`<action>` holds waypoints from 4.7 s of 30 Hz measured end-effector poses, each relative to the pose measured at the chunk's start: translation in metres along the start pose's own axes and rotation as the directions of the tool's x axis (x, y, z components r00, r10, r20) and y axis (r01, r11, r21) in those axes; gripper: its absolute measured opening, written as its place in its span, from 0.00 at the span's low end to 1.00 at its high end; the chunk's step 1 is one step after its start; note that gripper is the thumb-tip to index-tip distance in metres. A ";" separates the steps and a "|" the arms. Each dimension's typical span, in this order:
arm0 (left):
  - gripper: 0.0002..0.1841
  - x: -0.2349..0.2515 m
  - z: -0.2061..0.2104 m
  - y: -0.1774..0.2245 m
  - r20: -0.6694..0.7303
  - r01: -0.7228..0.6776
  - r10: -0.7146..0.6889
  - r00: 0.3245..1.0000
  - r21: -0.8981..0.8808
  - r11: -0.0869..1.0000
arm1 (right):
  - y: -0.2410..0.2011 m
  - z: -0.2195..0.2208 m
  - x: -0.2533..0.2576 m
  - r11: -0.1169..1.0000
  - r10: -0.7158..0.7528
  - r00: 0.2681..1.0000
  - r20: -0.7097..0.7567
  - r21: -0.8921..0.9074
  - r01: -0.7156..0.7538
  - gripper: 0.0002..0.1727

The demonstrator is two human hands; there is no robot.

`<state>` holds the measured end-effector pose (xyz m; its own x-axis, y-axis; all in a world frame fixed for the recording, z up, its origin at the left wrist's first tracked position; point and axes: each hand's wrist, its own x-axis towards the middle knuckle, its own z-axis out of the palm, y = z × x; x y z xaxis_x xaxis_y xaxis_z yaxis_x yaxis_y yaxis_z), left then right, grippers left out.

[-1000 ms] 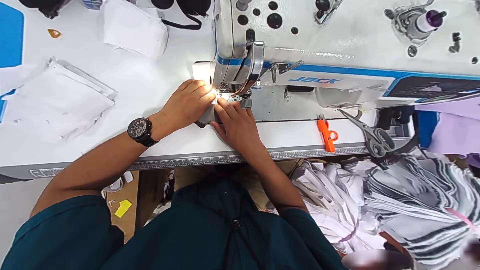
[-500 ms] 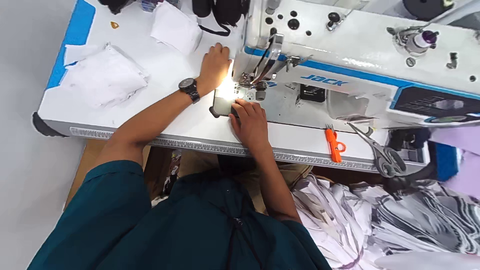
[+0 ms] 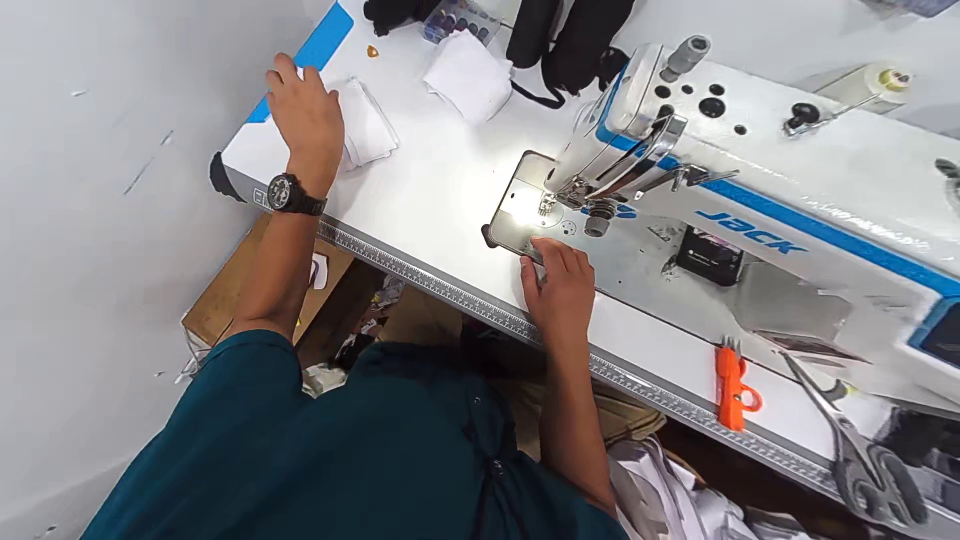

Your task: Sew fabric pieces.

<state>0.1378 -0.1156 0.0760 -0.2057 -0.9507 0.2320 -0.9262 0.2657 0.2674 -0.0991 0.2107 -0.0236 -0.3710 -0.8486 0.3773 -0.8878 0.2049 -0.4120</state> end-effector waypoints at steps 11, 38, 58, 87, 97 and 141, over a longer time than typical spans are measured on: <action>0.19 0.056 0.103 0.145 0.117 -0.469 0.498 0.860 -0.207 0.859 | 0.004 0.003 -0.001 0.999 0.030 0.999 -0.032 0.038 -0.028 0.18; 0.09 -0.036 0.090 0.146 0.304 -0.386 0.952 -0.042 -0.884 0.265 | 0.003 -0.003 -0.003 0.906 0.327 0.942 -0.077 0.310 -0.289 0.14; 0.09 -0.057 0.119 0.149 -0.077 -0.628 0.997 -0.004 -0.776 -0.063 | -0.027 -0.003 0.000 0.904 0.427 0.904 -0.038 0.029 -0.426 0.15; 0.12 -0.073 0.091 0.147 0.049 -0.938 0.974 -0.223 -0.281 -0.200 | -0.040 0.008 -0.022 0.935 0.331 0.930 -0.162 -0.074 -0.346 0.07; 0.20 -0.112 0.083 0.141 0.214 -0.956 0.976 0.027 -0.280 0.088 | -0.029 -0.003 -0.039 1.000 0.031 0.997 0.068 -0.005 -0.031 0.19; 0.17 -0.084 0.101 0.145 0.035 -0.915 0.994 0.106 -0.388 0.112 | -0.008 0.015 0.026 0.976 -0.002 0.996 0.085 -0.218 0.020 0.22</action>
<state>-0.0108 -0.0136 0.0006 -0.9534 0.1573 0.2573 0.2073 0.9616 0.1800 -0.0975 0.1795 -0.0224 -0.3448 -0.8874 0.3060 -0.9332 0.2890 -0.2135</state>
